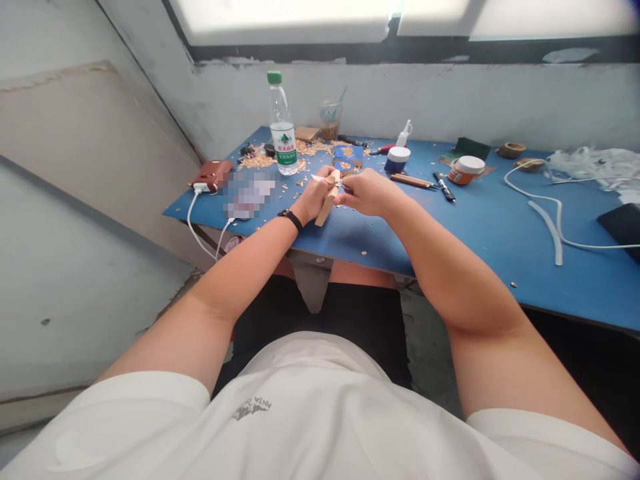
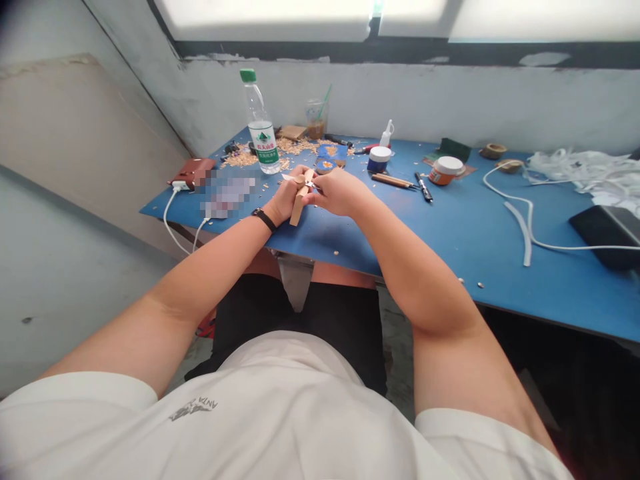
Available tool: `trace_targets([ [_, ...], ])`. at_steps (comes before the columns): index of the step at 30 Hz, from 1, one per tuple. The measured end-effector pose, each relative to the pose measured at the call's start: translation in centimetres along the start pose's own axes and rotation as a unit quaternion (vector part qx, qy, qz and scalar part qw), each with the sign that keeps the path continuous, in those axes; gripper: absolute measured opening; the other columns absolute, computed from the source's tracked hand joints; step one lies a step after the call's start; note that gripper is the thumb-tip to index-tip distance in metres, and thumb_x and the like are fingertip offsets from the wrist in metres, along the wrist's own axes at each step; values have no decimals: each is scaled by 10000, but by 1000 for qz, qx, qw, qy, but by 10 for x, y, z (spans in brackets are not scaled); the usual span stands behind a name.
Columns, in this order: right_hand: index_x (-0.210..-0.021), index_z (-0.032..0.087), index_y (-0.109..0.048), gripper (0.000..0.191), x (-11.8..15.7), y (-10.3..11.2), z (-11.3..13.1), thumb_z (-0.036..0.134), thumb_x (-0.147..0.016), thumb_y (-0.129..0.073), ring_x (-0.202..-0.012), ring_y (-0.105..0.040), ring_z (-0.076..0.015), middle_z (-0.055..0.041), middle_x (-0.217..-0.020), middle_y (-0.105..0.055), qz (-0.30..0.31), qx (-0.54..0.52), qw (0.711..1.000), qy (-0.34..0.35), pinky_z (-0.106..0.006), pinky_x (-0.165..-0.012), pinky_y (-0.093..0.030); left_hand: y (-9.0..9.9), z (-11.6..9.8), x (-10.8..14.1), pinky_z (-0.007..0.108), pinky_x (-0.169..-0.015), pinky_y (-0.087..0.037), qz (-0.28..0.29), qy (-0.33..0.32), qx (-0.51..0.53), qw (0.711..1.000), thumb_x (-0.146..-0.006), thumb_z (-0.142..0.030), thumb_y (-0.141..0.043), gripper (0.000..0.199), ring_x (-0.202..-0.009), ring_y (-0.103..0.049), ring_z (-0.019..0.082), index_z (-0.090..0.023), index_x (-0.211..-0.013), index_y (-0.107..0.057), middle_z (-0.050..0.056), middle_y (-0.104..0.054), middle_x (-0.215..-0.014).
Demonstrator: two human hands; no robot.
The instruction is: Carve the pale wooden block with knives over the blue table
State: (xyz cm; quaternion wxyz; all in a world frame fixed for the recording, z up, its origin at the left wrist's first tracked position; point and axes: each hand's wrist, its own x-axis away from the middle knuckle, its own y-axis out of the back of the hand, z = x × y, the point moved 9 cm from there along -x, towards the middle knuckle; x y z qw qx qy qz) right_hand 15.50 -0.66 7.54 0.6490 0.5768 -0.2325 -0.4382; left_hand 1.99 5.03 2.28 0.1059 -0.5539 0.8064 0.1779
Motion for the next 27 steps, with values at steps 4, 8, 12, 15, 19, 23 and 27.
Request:
trace_targets([
  [4,-980,197,-828,804,1,3,-4,995,-1081,-804,-845,-612,-243,-69,-832,-703,3,4,999,-35,-372,-807,-370,-2,8,1,429,-941,-554,1,4,24,1000,-1184,-701,-730,462,-914,-631,251,-263,-1038,-711,32,-612,-929],
  [8,-1004,200,-809,672,11,12,9,855,-1154,-814,-828,-583,-217,-50,-849,-690,52,9,998,-44,-368,-825,-389,-9,16,-2,402,-925,-560,-12,31,44,998,-1238,-644,-673,474,-885,-610,225,-248,-980,-682,23,-606,-884],
  [12,-906,221,-713,498,24,19,26,573,-1257,-736,-796,-533,-193,3,-759,-578,114,17,993,-35,-375,-838,-382,-15,16,2,385,-932,-599,-11,64,71,995,-1215,-558,-789,405,-927,-677,217,-236,-992,-688,21,-658,-924],
  [15,-850,233,-644,491,27,23,29,500,-1248,-748,-799,-519,-189,20,-725,-519,131,20,990,-43,-373,-841,-381,-15,13,6,383,-957,-636,-13,89,76,993,-1163,-579,-889,408,-1020,-746,239,-234,-1031,-715,22,-696,-953],
  [19,-907,218,-718,407,23,22,27,466,-1226,-760,-805,-505,-192,13,-747,-552,122,41,991,-47,-366,-834,-382,-16,8,7,341,-942,-671,-1,91,62,994,-1149,-538,-886,384,-996,-727,207,-229,-1014,-701,14,-695,-938],
  [23,-1016,194,-829,366,17,17,23,476,-1230,-734,-780,-487,-192,1,-756,-566,103,53,992,-41,-356,-804,-374,-14,9,4,334,-937,-652,-18,92,49,994,-1160,-406,-838,282,-946,-708,185,-220,-1009,-689,-4,-653,-914],
  [27,-1094,178,-903,418,12,13,17,529,-1230,-721,-789,-513,-200,-35,-802,-637,67,54,995,-42,-360,-810,-375,-7,11,1,355,-942,-629,-28,76,28,996,-1131,-478,-888,336,-1003,-730,216,-237,-1013,-685,-4,-648,-922],
])
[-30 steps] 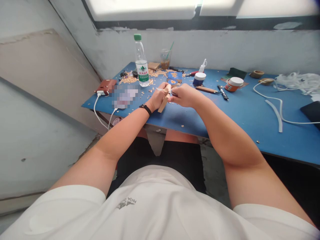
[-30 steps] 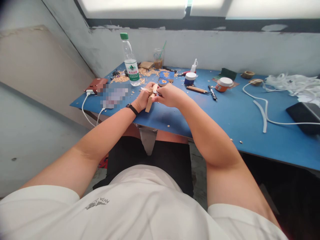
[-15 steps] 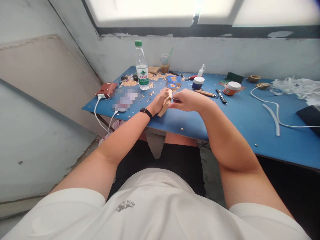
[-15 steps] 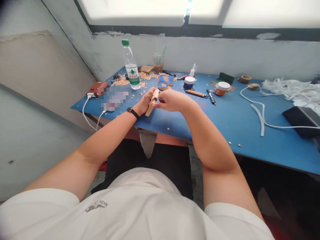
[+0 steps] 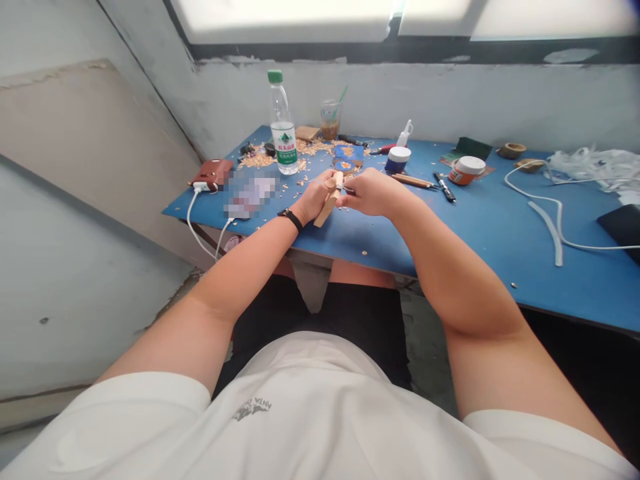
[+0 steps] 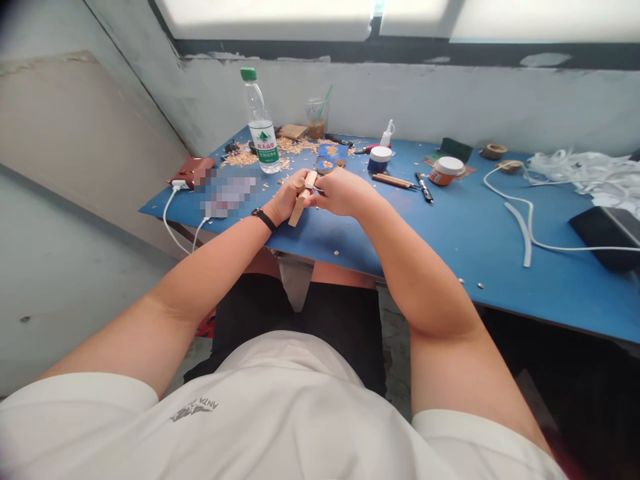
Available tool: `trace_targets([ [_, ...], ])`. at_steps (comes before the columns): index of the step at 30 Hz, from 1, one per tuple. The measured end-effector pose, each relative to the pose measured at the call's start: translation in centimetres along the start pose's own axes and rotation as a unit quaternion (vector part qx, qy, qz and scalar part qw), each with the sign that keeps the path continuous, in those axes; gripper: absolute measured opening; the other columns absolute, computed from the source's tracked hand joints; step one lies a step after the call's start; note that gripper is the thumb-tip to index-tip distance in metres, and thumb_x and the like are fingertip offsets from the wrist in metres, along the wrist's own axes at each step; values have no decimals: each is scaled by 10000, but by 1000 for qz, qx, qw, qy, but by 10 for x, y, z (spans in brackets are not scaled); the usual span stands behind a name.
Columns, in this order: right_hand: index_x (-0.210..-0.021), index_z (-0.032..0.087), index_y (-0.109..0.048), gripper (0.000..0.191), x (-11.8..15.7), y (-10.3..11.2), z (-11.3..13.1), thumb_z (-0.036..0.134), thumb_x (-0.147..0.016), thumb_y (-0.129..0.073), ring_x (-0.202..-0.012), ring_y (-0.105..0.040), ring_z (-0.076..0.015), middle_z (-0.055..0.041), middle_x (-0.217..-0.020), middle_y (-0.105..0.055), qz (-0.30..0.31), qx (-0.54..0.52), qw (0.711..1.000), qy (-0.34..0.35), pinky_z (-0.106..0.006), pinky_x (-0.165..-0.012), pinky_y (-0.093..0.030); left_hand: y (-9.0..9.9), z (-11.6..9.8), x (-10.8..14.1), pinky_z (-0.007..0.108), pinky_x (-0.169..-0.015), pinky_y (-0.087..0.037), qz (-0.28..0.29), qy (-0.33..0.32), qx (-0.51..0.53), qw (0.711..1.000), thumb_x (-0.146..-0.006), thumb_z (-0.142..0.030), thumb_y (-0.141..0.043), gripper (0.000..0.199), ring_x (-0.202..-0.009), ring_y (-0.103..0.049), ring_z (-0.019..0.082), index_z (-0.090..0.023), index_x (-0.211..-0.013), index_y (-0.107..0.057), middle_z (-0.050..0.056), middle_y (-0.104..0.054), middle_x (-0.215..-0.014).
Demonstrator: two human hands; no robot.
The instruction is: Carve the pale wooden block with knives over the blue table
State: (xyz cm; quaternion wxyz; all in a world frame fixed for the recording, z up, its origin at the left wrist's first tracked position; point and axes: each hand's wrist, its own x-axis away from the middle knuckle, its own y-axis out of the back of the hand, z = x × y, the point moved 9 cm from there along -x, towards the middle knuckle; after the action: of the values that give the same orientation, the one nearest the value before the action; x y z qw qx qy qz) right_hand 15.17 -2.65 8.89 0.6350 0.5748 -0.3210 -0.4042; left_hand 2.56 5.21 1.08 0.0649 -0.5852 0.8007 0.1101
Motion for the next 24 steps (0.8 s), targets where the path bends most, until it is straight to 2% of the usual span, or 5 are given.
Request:
trace_targets([
  [3,-1127,171,-928,484,-3,-2,-4,595,-1230,-718,-835,-586,-228,-82,-874,-724,-33,-5,999,-3,-374,-821,-385,5,-2,-2,403,-956,-608,25,-46,-41,998,-1123,-581,-887,404,-1022,-698,244,-251,-983,-700,37,-687,-968],
  [10,-977,192,-871,770,-7,-5,-16,947,-1112,-804,-873,-640,-261,-114,-890,-756,-24,-14,998,-53,-383,-799,-383,6,-5,-1,497,-933,-543,58,-112,-63,990,-1225,-707,-562,552,-900,-569,257,-274,-892,-640,66,-626,-848],
  [14,-960,210,-827,688,2,2,-5,870,-1150,-803,-790,-559,-215,-51,-796,-659,4,-32,999,-12,-369,-787,-371,2,-3,3,446,-950,-574,38,-54,-55,996,-1179,-778,-692,577,-968,-647,270,-262,-924,-659,38,-610,-851],
  [18,-952,213,-816,524,10,3,5,650,-1229,-730,-763,-519,-193,-16,-745,-598,27,-38,998,43,-364,-784,-360,-3,-6,6,384,-967,-595,31,-34,-7,999,-1097,-756,-846,525,-1023,-689,254,-252,-1050,-706,27,-692,-965],
  [24,-990,194,-867,484,1,-3,2,597,-1216,-722,-792,-527,-204,-39,-780,-639,1,-31,998,49,-372,-808,-356,-3,-6,3,331,-948,-577,19,-22,-20,999,-1108,-444,-814,233,-984,-654,214,-245,-1035,-718,15,-705,-997],
])
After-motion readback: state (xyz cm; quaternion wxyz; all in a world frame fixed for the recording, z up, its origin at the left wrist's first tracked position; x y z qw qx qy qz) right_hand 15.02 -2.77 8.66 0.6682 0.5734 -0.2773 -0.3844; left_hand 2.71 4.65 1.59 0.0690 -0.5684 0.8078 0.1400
